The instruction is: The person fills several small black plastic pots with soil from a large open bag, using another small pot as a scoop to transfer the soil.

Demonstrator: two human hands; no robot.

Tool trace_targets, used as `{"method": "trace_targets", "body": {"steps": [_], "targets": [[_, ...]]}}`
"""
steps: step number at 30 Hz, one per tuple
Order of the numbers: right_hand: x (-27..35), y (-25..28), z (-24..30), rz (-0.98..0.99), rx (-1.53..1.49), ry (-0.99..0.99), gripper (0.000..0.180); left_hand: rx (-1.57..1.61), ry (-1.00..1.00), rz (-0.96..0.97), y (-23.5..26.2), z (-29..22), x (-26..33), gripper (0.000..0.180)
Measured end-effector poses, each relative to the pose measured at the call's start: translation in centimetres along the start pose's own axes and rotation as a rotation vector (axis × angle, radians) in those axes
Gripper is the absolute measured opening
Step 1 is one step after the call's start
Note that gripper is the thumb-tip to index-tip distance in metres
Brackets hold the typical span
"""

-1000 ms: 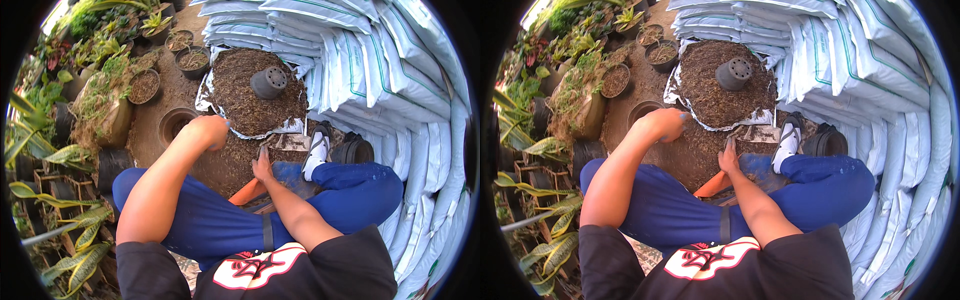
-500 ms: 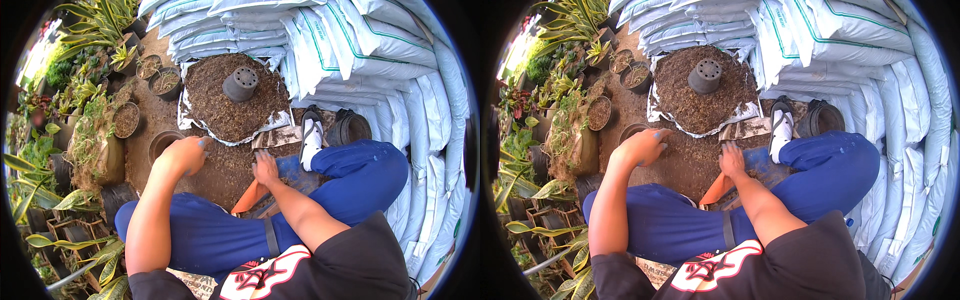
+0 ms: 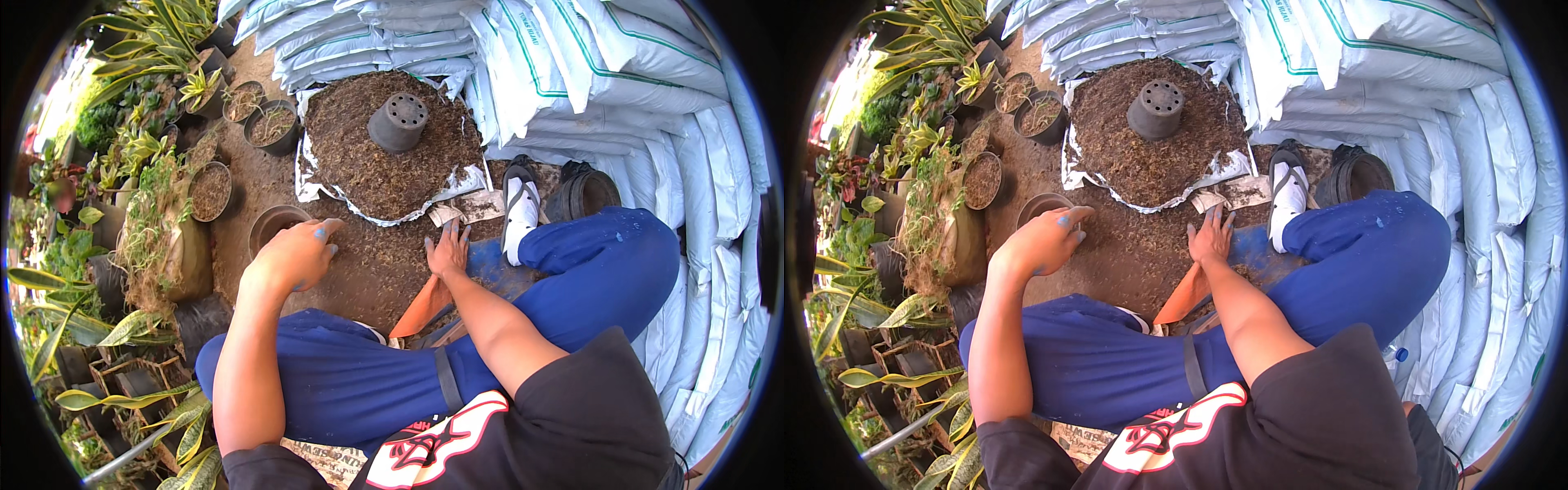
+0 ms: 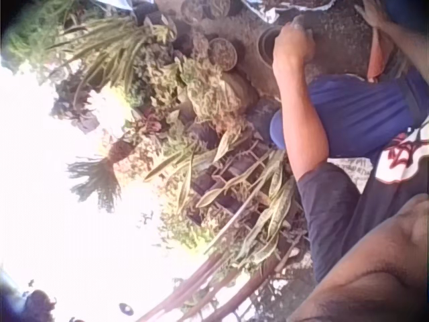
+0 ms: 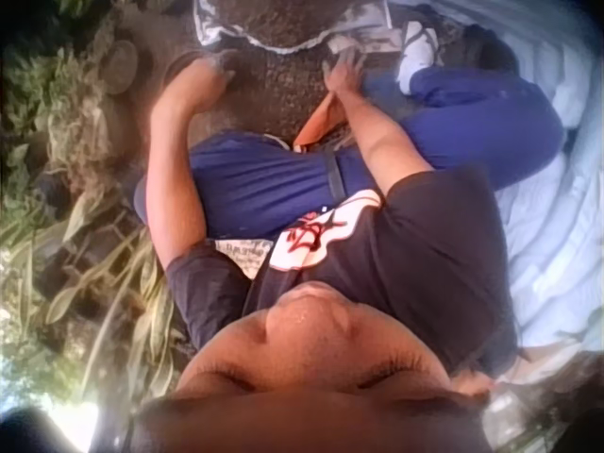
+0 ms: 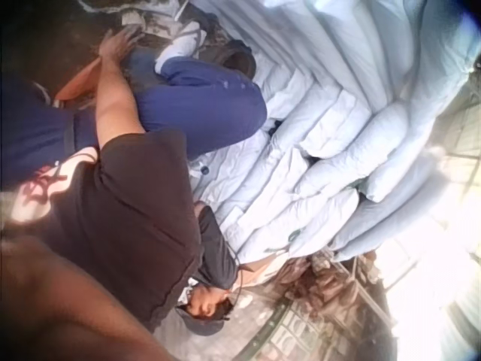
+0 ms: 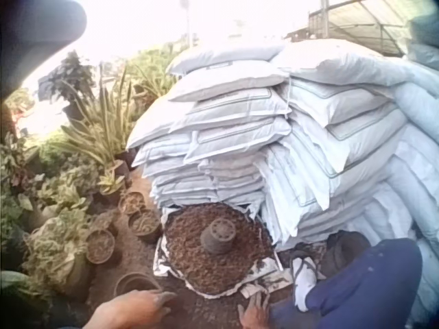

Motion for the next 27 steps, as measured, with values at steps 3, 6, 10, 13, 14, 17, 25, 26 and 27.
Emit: {"method": "trace_targets", "body": {"steps": [3,6,10,13,14,17,25,26,27], "targets": [[0.1,-1.5,0.5,-0.017,0.044,0.034,0.085,-0.017,0.006,-0.011,0.1,0.2,0.2,0.047],[1.2,-3.4,2.0,0.039,0.018,0.089,0.088,-0.034,0.003,0.005,0.3,0.1,0.0,0.047],[1.6,-3.7,4.2,0.172,-0.054,0.169,0.089,-0.03,0.002,0.012,0.0,0.1,-0.5,0.047],[1.9,-3.7,5.5,0.187,-0.057,0.318,0.088,-0.041,-0.009,0.016,0.2,-0.1,-0.7,0.048],[2.3,-4.2,6.0,0.146,-0.032,0.419,0.087,-0.045,-0.009,0.023,0.3,-0.2,-0.7,0.048],[4.2,-4.7,7.4,0.166,0.002,0.63,0.086,-0.027,0.022,0.051,0.3,0.2,-0.5,0.048],[1.4,-2.6,3.4,-0.052,0.01,0.194,0.094,-0.01,0.012,0.009,0.4,0.1,-0.2,0.047],[0.6,-2.7,3.1,-0.086,0.013,0.216,0.095,0.003,0.016,0.015,0.5,-0.1,-0.1,0.047],[0.3,-3.2,3.3,0.058,0.022,0.183,0.095,0.001,0.035,0.016,0.4,0.3,0.1,0.047]]}}
Point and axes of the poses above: each hand's wrist, its own x-axis away from the middle knuckle, its own y-axis out of the back of the hand, z = x × y, the point moved 9 cm from there along -x, towards the middle knuckle, and after that the axes turned 15 degrees about -y, right-handed, at the moved point
